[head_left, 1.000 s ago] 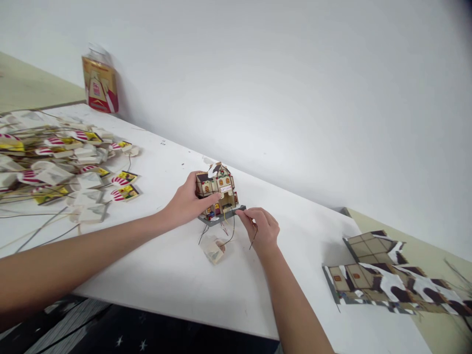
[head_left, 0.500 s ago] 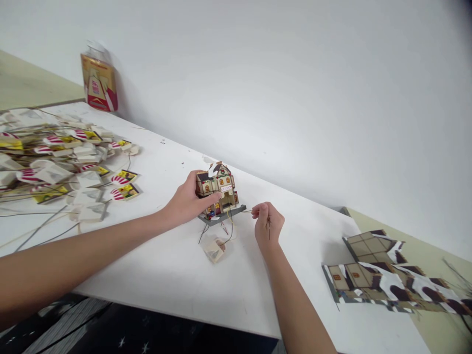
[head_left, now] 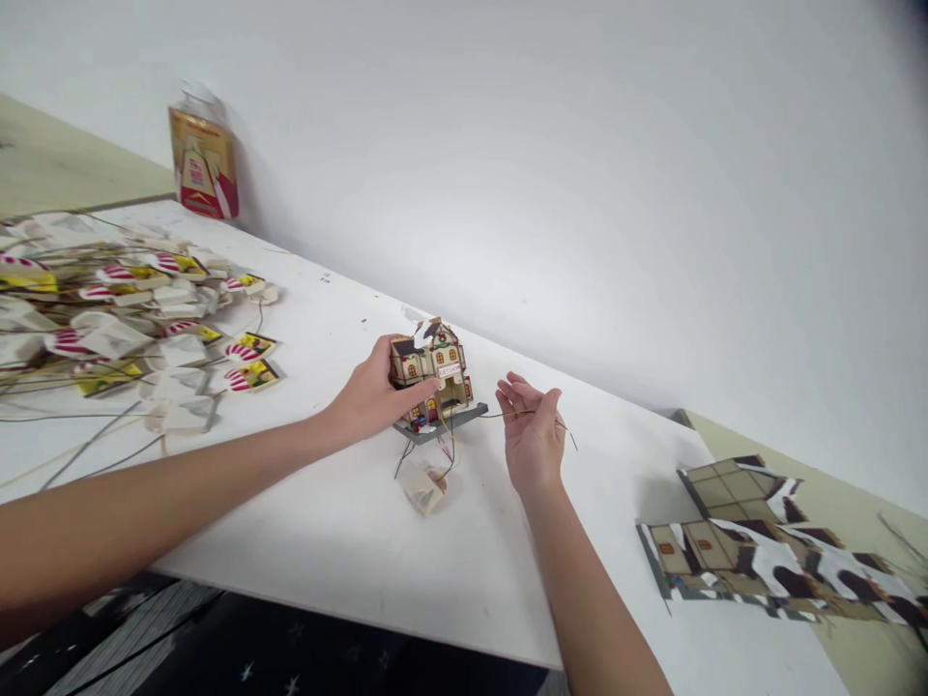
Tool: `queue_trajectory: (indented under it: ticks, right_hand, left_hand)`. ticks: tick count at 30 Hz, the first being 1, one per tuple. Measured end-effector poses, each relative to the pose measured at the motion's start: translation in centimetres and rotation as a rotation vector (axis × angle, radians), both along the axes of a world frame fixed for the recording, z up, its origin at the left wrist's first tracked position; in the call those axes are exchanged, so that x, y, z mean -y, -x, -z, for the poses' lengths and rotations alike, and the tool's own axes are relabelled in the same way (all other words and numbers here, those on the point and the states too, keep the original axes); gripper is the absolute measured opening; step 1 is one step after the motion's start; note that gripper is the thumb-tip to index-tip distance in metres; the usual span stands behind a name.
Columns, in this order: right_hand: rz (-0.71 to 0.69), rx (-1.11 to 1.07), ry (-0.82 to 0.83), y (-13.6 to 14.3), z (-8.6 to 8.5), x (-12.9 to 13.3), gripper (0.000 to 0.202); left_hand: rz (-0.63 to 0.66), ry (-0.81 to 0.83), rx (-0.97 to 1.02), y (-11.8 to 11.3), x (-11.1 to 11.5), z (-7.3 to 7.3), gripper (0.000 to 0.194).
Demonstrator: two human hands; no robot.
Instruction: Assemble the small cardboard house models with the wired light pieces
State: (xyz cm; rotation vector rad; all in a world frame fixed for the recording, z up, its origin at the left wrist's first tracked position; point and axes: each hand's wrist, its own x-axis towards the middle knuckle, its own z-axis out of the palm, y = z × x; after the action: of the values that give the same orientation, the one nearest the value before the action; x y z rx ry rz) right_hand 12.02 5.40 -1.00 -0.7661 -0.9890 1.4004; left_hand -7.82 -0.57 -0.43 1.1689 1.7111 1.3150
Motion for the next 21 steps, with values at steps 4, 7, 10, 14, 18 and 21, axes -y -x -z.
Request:
queue_trajectory:
  ticks: [4, 7, 10, 14, 18, 21]
  right_hand:
    - [-0.025, -0.153, 0.125, -0.3, -0.6, -0.1, 0.046]
    - [-0.063, -0.192, 0.126, -0.6, -1.2, -0.1, 0.046]
    - [-0.075, -0.146, 0.132, -0.8, -1.6, 0.1, 0.047]
    - [-0.063, -0.004, 0.109, -0.9, -1.7, 0.2, 0.049]
    - [-0.071, 0.234, -0.052, -1.0, -1.0, 0.3, 0.052]
    - [-0.182, 0.519, -0.223, -1.1, -0.4, 0.5, 0.049]
  left_hand:
    - [-0.001, 0.006, -0.009, 0.1, -0.1, 0.2, 0.073]
    - [0.000, 0.001, -0.004, 0.1, -0.1, 0.2, 0.072]
    - [-0.005, -0.004, -0.010, 0.1, -0.1, 0.3, 0.073]
    - [-0.012, 0.006, -0.018, 0.2, -0.2, 0.4, 0.074]
    - [-0.016, 0.009, -0.019, 0.2, -0.3, 0.5, 0.074]
    - [-0.018, -0.007, -0.013, 0.2, -0.3, 0.6, 0.073]
